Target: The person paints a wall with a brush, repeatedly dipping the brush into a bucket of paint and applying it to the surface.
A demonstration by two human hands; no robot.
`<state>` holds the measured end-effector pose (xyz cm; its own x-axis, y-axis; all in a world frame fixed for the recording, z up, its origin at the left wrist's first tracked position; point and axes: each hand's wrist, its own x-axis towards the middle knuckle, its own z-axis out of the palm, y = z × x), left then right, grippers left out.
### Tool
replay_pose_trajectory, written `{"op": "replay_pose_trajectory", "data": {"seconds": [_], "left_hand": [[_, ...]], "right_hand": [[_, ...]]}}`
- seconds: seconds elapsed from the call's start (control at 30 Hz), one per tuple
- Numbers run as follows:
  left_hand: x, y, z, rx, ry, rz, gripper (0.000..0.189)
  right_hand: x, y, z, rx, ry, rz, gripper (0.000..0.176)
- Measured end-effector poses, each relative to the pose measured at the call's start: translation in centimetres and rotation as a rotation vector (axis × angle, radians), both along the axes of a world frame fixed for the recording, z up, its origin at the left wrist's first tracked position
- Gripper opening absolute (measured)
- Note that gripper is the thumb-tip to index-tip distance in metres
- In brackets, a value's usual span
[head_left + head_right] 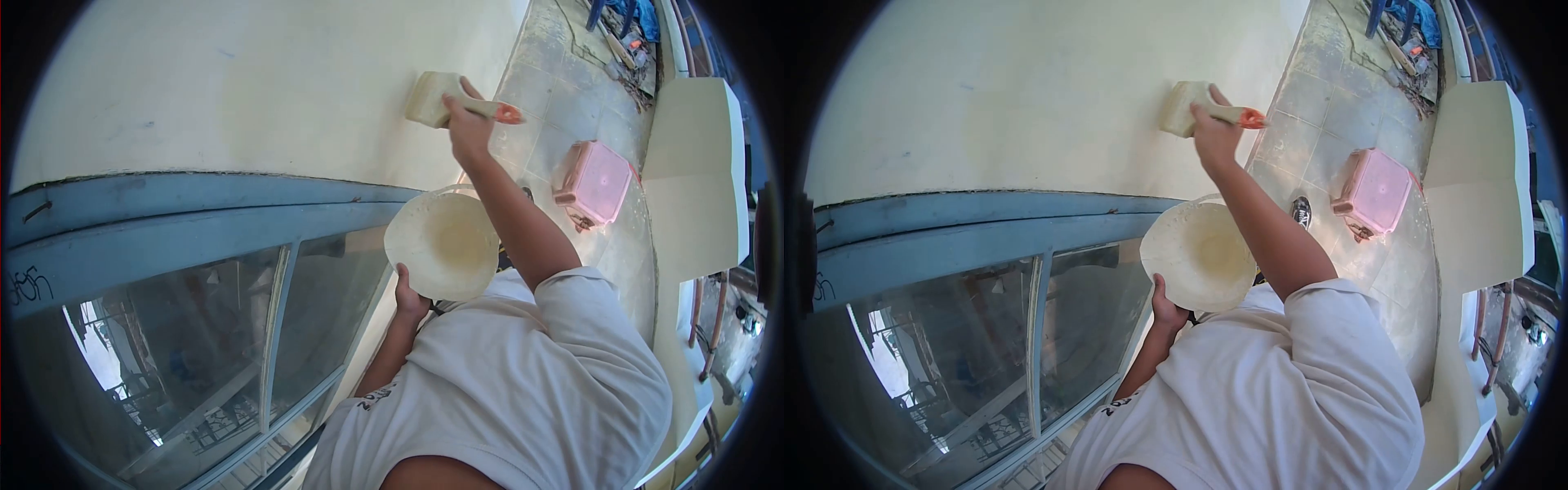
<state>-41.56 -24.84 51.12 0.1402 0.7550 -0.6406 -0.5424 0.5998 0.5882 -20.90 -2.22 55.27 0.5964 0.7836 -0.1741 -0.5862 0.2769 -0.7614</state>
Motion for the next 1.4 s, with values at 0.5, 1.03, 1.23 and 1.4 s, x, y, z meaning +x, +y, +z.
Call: {"op": "replay_pose_trajectory", "data": {"seconds": [0.5, 1.03, 1.23, 1.4], "left_hand": [[0.1, 0.9, 0.6, -0.01, -0.014, -0.011, 0.061], [0.3, 1.6, 0.1, 0.024, -0.115, -0.06, 0.059], [1.3, 3.0, 0.3, 0.072, -0.152, -0.114, 0.061], [2.8, 4.0, 1.1, 0.123, -0.172, -0.12, 0.061]], "right_hand": [[-1.7, -3.0, 4.9, -0.107, 0.06, 0.043, 0.055], [-5.4, -2.0, 7.9, 0.034, 0.007, 0.044, 0.055], [-2.6, -4.0, 24.8, 0.46, -0.009, 0.094, 0.054], [1.6, -7.1, 21.6, 0.375, -0.082, 0.015, 0.054]]}}
